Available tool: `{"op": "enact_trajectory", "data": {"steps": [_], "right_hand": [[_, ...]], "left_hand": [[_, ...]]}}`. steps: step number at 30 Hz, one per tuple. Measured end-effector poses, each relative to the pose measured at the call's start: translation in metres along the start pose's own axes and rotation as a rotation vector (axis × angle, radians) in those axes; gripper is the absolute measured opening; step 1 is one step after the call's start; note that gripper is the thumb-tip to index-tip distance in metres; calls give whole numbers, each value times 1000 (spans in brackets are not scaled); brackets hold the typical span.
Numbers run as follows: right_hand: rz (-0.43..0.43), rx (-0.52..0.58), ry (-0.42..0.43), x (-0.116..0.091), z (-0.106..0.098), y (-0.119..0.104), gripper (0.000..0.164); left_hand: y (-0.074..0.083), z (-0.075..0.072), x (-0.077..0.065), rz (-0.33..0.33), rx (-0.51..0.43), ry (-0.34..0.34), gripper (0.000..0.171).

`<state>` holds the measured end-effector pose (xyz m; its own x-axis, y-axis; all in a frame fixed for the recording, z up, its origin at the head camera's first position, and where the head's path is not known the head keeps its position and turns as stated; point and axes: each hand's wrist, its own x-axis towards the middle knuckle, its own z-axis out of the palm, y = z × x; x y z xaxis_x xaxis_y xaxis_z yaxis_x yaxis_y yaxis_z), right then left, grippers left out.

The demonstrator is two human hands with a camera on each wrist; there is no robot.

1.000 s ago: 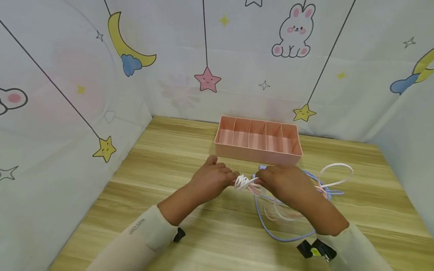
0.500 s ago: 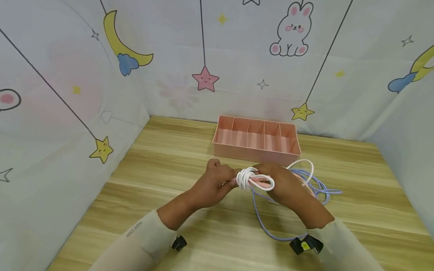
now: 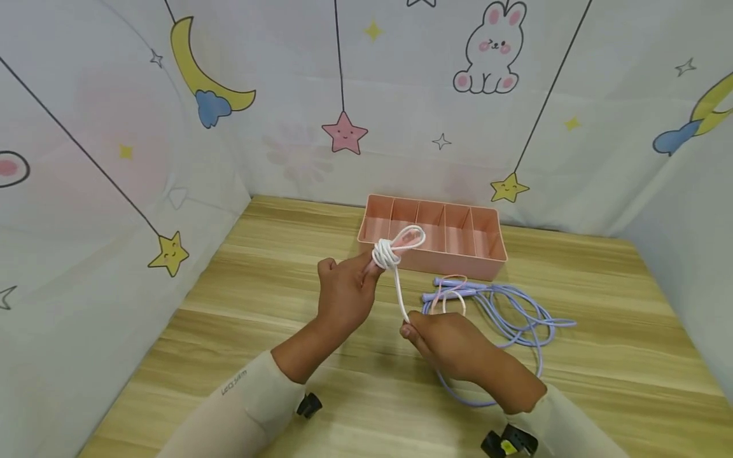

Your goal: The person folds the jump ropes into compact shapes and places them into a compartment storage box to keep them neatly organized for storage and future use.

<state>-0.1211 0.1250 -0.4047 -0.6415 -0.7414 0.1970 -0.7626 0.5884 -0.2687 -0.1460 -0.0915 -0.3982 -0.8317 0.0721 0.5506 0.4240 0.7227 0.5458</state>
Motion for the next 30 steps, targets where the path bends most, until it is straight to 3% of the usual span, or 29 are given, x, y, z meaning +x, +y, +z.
{"op": "enact_trajectory", "data": {"steps": [3,6,10,15,17,20,23,25,27,30], "right_hand": [[-29,-53,7,-1,-5,-2,26],[-61,-120,35,-4,-14,1,29],[-114,-198,115,-7,-27,12,18],[-114,-272,192,-10,-44,30,12],[-88,-273,205,-10,-49,35,16],[-73,-238,231,-10,-53,41,25],[-102,-189,278,-8,-50,44,42],[-122,-156,310,-6,-46,45,49],[-113,-123,329,-4,-41,45,40],[-37,-91,295,-2,-29,40,18]], "left_hand": [[-1,2,0,46,261,-76,19],[-3,3,-1,120,448,-225,19],[-9,0,-4,268,494,-413,19],[-14,-10,-5,559,389,-488,22],[-13,-13,-4,639,323,-496,24],[-9,-17,-3,697,215,-526,21],[-5,-18,-5,721,120,-544,22],[-4,-18,-7,701,33,-531,22],[-4,-18,-9,645,-84,-486,22],[-3,-14,-13,491,-280,-381,29]]}}
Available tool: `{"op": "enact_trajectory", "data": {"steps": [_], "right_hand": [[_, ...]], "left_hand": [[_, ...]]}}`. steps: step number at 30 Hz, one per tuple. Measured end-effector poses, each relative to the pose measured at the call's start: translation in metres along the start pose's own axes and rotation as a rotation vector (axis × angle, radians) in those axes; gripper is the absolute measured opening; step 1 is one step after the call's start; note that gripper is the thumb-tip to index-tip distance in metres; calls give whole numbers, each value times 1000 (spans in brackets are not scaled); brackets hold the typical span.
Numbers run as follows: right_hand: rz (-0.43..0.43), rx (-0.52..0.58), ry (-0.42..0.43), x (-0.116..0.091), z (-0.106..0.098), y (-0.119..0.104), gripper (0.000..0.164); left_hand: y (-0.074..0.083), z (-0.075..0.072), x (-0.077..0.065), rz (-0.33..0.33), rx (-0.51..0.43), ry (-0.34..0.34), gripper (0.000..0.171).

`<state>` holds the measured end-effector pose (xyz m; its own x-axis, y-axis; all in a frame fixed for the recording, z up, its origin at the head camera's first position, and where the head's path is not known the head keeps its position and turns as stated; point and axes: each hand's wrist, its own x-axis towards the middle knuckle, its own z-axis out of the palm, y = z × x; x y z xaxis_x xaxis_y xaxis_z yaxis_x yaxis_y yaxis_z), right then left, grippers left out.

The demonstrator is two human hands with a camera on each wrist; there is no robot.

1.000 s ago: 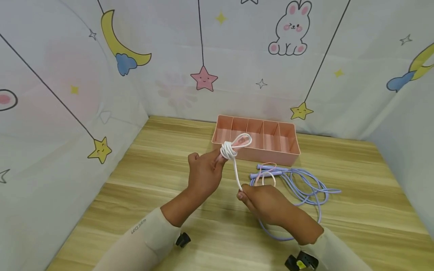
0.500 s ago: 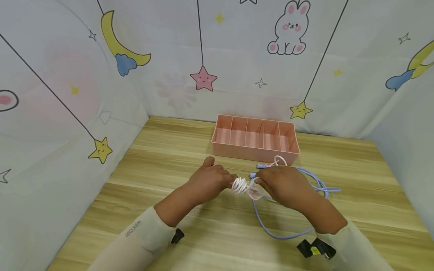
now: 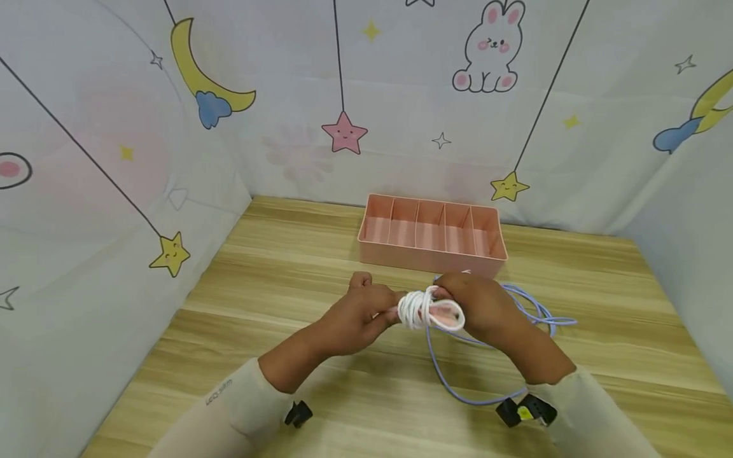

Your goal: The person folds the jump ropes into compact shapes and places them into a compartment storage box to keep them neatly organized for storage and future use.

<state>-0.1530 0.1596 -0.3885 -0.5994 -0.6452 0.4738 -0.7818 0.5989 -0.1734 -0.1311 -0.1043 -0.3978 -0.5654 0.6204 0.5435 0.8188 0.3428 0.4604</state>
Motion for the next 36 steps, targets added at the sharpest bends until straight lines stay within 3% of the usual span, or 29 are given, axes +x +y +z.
{"op": "enact_trajectory", "data": {"steps": [3,5,9,13,20,22,25,29,36], "right_hand": [[45,-18,-72,1,10,-11,10],[36,-44,-112,2,15,-20,10],[27,-52,-201,4,18,-36,17],[28,30,-274,2,17,-45,25],[20,247,-322,-2,15,-51,26],[-1,307,-319,-2,15,-53,26],[-33,405,-307,-2,12,-56,26],[-50,570,-294,0,7,-56,23],[-33,894,-327,-2,5,-59,52]], "left_hand": [[3,7,3,-130,-83,164,34],[6,11,7,-240,-74,252,36],[9,13,14,-414,81,380,26],[4,10,19,-467,281,437,14],[-16,2,16,-494,544,468,13],[-19,0,15,-507,626,452,15],[-21,-1,14,-533,734,377,17],[-23,0,14,-544,789,294,19],[-32,-13,14,-595,828,319,16]]}}
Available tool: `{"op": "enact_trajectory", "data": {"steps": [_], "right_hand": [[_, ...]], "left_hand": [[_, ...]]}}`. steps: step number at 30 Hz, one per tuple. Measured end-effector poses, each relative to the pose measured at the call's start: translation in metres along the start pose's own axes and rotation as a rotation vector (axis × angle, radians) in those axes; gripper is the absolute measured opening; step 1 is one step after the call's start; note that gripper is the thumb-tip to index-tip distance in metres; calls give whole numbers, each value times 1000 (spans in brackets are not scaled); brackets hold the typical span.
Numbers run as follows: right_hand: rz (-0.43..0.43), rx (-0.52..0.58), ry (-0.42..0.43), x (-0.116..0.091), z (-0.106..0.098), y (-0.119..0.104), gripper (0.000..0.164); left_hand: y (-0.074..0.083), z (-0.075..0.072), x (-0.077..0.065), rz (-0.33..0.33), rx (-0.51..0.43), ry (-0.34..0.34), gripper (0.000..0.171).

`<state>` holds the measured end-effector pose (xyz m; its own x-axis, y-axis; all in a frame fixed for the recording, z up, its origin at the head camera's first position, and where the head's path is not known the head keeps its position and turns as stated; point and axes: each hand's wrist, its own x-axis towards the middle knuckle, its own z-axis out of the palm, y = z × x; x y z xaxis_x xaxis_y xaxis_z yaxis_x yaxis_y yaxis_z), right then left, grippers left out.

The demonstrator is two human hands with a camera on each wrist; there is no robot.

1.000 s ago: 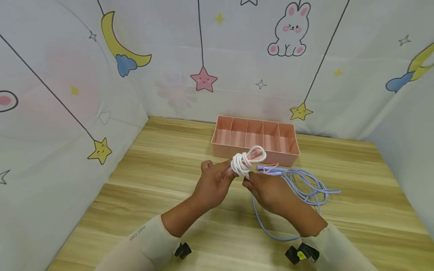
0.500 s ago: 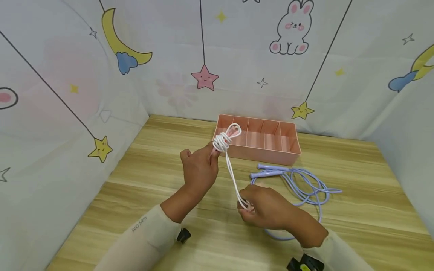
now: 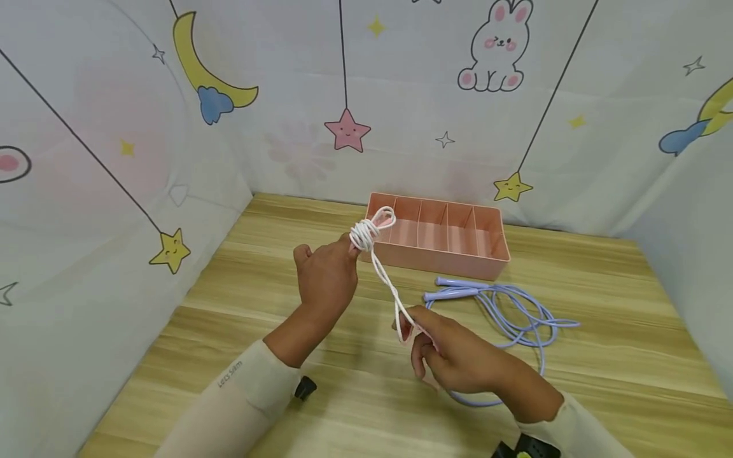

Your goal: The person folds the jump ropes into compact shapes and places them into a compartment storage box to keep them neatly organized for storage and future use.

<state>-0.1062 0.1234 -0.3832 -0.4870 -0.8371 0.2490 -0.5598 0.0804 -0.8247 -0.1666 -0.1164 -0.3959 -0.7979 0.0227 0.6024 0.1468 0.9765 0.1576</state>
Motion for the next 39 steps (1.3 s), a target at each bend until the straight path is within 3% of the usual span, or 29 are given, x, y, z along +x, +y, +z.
{"op": "enact_trajectory", "data": {"steps": [6,10,12,14,19,24,27,31,35,39], "right_hand": [[-17,-35,-33,-5,1,-17,62],[-60,-8,-56,-7,1,-38,39],[-116,-11,-59,-7,0,-48,26],[-202,-37,-60,-5,-1,-58,24],[-335,-359,62,-3,-7,-86,15],[-376,-802,365,-3,-29,-114,33],[-413,-969,550,0,-49,-119,34],[-383,-1007,740,2,-76,-109,40],[-235,-974,860,3,-103,-92,40],[-16,-926,859,-1,-125,-65,25]], "left_hand": [[-7,0,3,18,30,-22,16],[-9,9,-3,66,75,-75,21],[-8,14,-5,98,94,-92,24],[-6,16,-7,136,107,-115,20],[2,14,-11,272,155,-253,19],[1,9,-15,493,177,-324,25],[-3,7,-18,665,151,-311,24],[1,1,-22,874,44,-241,25],[14,-11,-29,1050,-73,-108,18],[24,-24,-37,1137,-212,94,18]]}}
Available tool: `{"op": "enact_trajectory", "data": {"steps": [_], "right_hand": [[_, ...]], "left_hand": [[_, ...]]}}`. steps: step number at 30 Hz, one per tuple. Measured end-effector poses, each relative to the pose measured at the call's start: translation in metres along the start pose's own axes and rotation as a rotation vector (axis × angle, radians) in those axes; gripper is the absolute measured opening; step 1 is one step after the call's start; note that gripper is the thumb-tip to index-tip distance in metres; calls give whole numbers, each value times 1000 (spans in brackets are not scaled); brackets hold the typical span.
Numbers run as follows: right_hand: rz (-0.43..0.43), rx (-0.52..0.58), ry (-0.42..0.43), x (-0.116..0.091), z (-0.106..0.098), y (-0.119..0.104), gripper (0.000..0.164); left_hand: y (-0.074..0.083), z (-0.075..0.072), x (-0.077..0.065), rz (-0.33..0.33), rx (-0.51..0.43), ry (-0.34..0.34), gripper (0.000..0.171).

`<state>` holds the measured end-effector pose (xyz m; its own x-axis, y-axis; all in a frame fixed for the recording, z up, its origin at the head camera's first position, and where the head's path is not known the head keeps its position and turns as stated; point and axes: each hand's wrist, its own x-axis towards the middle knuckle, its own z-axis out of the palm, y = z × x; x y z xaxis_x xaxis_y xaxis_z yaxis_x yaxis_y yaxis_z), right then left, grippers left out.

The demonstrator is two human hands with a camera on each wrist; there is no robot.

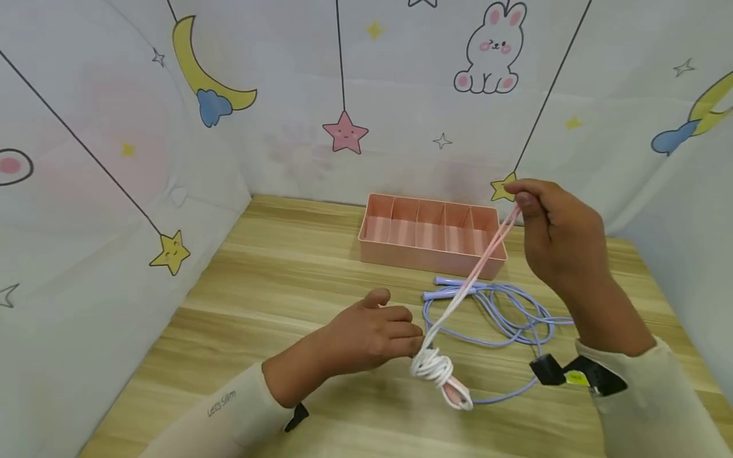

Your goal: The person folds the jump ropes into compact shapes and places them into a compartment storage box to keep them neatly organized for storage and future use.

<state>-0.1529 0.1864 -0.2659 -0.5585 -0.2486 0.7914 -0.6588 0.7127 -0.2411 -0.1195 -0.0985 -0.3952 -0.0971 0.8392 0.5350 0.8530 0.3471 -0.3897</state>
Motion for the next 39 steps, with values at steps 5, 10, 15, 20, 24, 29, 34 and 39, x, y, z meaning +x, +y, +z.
{"op": "enact_trajectory", "data": {"steps": [5,10,15,20,24,29,34,39], "right_hand": [[205,-43,-214,-26,24,40,28],[179,-60,-394,-67,53,56,25],[44,-47,-520,-94,70,42,7],[-109,9,-591,-102,68,12,6],[-197,111,-608,-100,63,-11,13],[-305,153,-493,-92,54,-25,15],[-329,69,-354,-78,50,-23,45],[-257,-16,-305,-70,49,-14,48]], "left_hand": [[-3,1,-3,-122,-132,404,10],[-8,13,-14,-606,-378,637,2],[-19,13,-14,-1131,-477,554,6],[-34,18,-19,-1350,-383,328,12],[-37,23,-25,-1269,-169,73,17],[-30,31,-24,-992,50,-255,16],[-15,29,-19,-700,39,-350,19],[-7,22,-9,-400,24,-304,25]]}}
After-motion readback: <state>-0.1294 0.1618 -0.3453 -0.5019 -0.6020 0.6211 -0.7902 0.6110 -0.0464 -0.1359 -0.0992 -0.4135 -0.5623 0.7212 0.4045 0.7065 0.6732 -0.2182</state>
